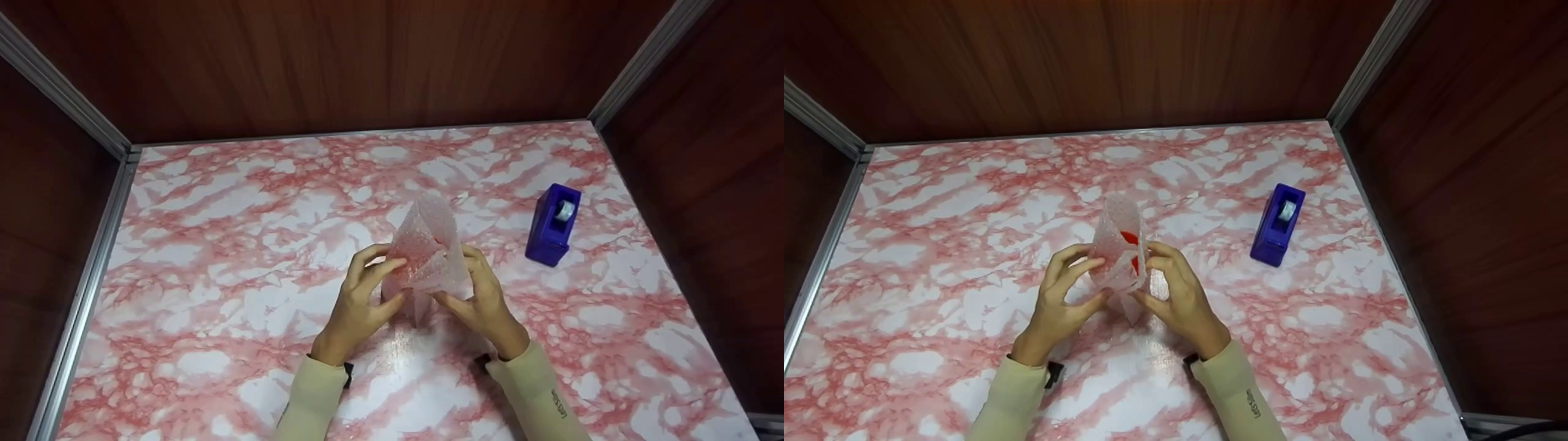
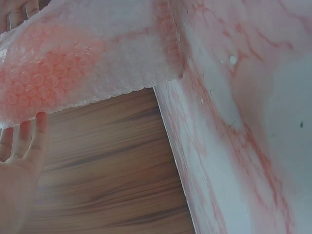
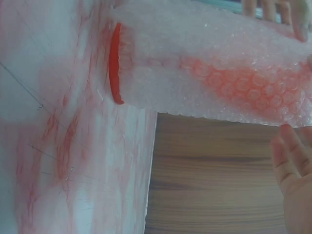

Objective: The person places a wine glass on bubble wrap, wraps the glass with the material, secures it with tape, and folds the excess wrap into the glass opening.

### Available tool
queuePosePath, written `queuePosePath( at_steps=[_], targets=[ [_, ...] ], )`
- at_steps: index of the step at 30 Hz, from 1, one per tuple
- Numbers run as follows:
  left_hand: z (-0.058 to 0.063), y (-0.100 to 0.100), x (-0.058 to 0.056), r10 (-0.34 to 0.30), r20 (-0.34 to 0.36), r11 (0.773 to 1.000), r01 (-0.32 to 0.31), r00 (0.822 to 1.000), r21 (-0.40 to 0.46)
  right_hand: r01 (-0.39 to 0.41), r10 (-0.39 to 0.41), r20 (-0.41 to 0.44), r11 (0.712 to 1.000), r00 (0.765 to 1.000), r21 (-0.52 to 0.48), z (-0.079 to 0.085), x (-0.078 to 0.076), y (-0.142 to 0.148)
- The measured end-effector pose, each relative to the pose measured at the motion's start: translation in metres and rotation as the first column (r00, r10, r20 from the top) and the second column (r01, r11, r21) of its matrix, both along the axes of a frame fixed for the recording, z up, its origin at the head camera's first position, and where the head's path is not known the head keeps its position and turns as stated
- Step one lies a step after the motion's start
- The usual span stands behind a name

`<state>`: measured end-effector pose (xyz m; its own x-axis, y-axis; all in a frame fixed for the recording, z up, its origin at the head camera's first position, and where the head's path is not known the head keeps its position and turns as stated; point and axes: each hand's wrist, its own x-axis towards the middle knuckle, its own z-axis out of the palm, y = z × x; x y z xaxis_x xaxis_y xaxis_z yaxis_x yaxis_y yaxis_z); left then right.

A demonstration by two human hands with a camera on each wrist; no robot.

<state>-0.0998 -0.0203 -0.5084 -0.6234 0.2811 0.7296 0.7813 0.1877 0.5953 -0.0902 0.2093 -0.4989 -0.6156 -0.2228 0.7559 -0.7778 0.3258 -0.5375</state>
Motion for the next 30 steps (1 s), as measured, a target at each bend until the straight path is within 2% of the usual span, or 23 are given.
queuePosePath(
  at_steps=[6, 11, 15, 19, 25, 30],
  targets=[
    [0.002, -0.003, 0.0, 0.045, -0.01, 0.994, -0.046, 0.999, -0.101, -0.009, 0.009, 0.026, 1.0, 1.0, 0.001, 0.001, 0.001, 0.001],
    [0.008, -0.005, -0.001, 0.105, -0.056, 0.97, -0.115, 0.993, -0.215, -0.019, 0.019, -0.024, 1.0, 1.0, -0.003, -0.001, -0.002, 0.0],
    [0.014, -0.006, -0.003, 0.119, -0.087, 0.952, -0.139, 0.989, -0.273, -0.037, 0.037, -0.053, 0.999, 0.998, 0.003, -0.001, -0.004, 0.0],
    [0.017, -0.006, -0.004, 0.121, -0.095, 0.944, -0.144, 0.988, -0.296, -0.026, 0.028, -0.067, 0.999, 0.997, 0.027, -0.002, -0.004, 0.0],
    [0.016, -0.006, -0.003, 0.122, -0.089, 0.945, -0.143, 0.989, -0.294, 0.009, -0.005, -0.059, 0.997, 0.998, 0.071, -0.001, -0.001, 0.002],
    [0.015, -0.005, -0.003, 0.124, -0.081, 0.946, -0.142, 0.989, -0.291, 0.004, 0.001, -0.052, 0.995, 0.999, 0.104, -0.001, 0.001, 0.001]
  ],
)
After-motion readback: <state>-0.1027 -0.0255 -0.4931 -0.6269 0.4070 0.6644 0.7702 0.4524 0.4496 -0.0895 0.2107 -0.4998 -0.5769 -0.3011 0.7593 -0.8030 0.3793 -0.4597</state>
